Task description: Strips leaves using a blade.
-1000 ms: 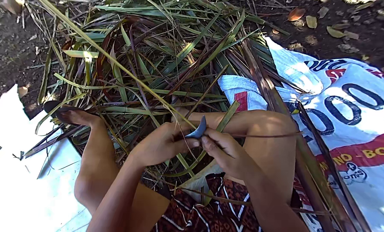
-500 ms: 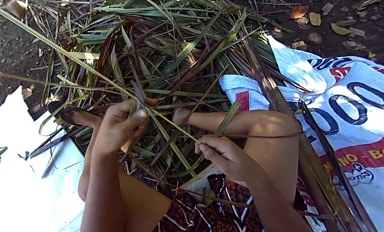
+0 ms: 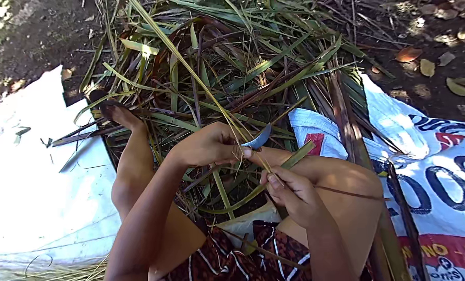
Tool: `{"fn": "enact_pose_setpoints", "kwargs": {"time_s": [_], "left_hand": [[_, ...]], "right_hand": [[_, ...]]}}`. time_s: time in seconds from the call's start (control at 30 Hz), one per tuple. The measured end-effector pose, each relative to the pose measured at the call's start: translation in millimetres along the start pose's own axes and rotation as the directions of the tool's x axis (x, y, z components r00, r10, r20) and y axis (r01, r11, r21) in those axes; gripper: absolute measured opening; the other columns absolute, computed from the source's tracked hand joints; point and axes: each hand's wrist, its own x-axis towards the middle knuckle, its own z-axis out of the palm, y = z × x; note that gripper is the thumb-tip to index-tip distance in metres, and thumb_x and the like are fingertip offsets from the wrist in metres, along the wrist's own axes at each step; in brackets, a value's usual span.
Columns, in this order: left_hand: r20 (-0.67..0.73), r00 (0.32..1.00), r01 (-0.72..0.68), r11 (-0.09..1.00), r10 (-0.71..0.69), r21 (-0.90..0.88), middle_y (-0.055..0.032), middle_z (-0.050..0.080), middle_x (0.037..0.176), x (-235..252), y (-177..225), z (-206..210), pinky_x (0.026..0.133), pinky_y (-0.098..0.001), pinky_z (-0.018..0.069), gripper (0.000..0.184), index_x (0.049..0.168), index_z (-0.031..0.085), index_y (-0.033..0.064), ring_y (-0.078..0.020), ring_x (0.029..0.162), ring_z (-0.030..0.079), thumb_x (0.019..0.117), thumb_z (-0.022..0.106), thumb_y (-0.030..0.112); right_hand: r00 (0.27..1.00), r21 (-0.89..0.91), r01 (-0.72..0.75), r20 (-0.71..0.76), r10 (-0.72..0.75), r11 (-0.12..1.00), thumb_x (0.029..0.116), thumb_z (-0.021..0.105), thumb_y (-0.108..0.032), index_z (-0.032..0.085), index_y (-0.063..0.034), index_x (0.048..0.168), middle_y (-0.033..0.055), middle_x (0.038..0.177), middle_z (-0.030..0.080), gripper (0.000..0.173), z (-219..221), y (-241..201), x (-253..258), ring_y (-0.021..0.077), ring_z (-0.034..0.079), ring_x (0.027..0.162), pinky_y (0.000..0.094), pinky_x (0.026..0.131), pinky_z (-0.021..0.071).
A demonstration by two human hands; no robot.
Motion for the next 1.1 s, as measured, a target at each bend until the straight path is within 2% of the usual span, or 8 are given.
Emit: {"fn": "enact_pose_setpoints", "kwargs": {"time_s": [0.1,0.33,0.4,0.53,0.7,0.87,0.97,1.1], "left_hand": [[-0.036,0.999,-0.023,1.000,0.023,0.008,0.0074,0.058,0.061,-0.4,-3.2,3.0,0.045,-0.0080,0.0402,0.012,0.096,0.071,-0.0010,0.0068,0.049,0.049,0.0960,0.060,0.004],[0.007,1.000,0.025,0.997,-0.026,0.074,0.0145,0.056,0.068,14.0,-15.4,33.5,0.051,-0.0070,0.0385,0.012,0.097,0.068,0.0058,0.0112,0.055,0.046,0.1011,0.058,0.012],[-0.125,0.991,-0.034,0.997,0.044,0.076,0.0119,0.053,0.065,8.1,-10.9,21.5,0.048,-0.0080,0.0368,0.014,0.101,0.067,0.0048,0.0085,0.052,0.044,0.1013,0.054,0.010],[-0.391,0.910,-0.114,0.990,0.137,0.080,0.0163,0.055,0.064,-8.3,1.7,-12.9,0.045,-0.0075,0.0383,0.014,0.106,0.067,0.0155,0.0086,0.050,0.046,0.1035,0.053,0.016],[-0.150,0.987,-0.056,0.997,0.062,0.048,0.0115,0.054,0.064,-1.9,-12.2,7.6,0.048,-0.0082,0.0388,0.014,0.099,0.067,0.0066,0.0076,0.051,0.046,0.1014,0.054,0.012],[-0.275,0.947,-0.183,0.982,0.166,-0.036,0.0161,0.058,0.065,-16.8,0.3,-27.4,0.045,-0.0070,0.0382,0.016,0.107,0.071,0.0190,0.0087,0.050,0.047,0.1045,0.055,0.024],[-0.184,0.968,-0.194,0.973,0.169,-0.127,0.0141,0.056,0.062,-19.4,0.4,-22.6,0.045,-0.0065,0.0407,0.017,0.109,0.071,0.0156,0.0089,0.049,0.048,0.1025,0.060,0.026],[-0.032,0.996,-0.085,0.989,0.082,-0.117,0.0122,0.056,0.064,-8.0,-7.5,-5.6,0.046,-0.0069,0.0386,0.017,0.106,0.071,0.0097,0.0084,0.051,0.047,0.1021,0.058,0.019]], "right_hand": [[1.000,0.069,-0.027,0.007,0.026,0.997,0.1073,0.042,-0.016,0.061,-0.0095,0.098,-0.0169,0.063,0.035,0.023,1.7,-3.3,-1.0,-0.0134,0.031,0.054,0.0042,0.050,0.0260],[0.992,0.245,-0.115,-0.015,0.123,0.963,0.1074,0.039,-0.014,0.060,-0.0118,0.101,-0.0202,0.063,0.036,0.022,8.1,-6.1,-1.3,-0.0135,0.031,0.053,0.0054,0.048,0.0272],[0.993,0.250,-0.119,0.006,0.122,0.961,0.1076,0.038,-0.014,0.060,-0.0131,0.098,-0.0198,0.062,0.035,0.023,5.2,-7.1,-2.6,-0.0136,0.031,0.052,0.0048,0.048,0.0267],[0.992,0.228,-0.123,0.060,0.112,0.966,0.1083,0.038,-0.015,0.060,-0.0124,0.098,-0.0182,0.062,0.035,0.024,7.5,-5.2,-4.2,-0.0129,0.031,0.051,0.0054,0.047,0.0260],[0.994,0.184,-0.103,0.065,0.093,0.978,0.1081,0.039,-0.015,0.060,-0.0112,0.098,-0.0172,0.062,0.034,0.024,6.4,0.5,-2.4,-0.0131,0.030,0.052,0.0051,0.048,0.0255],[0.970,0.239,-0.120,0.235,0.063,0.964,0.1090,0.040,-0.019,0.061,-0.0112,0.098,-0.0165,0.064,0.036,0.025,-17.2,-0.9,-8.8,-0.0125,0.032,0.054,0.0054,0.050,0.0276],[0.962,0.219,-0.159,0.254,0.102,0.963,0.1056,0.042,-0.014,0.060,-0.0055,0.097,-0.0139,0.064,0.040,0.022,-22.1,-4.6,-5.2,-0.0116,0.035,0.053,0.0053,0.050,0.0301],[0.982,0.079,-0.075,0.179,0.060,0.994,0.1057,0.042,-0.012,0.060,0.0009,0.098,-0.0123,0.067,0.040,0.024,-25.2,-2.3,-4.9,-0.0129,0.034,0.057,0.0043,0.054,0.0292]]}}
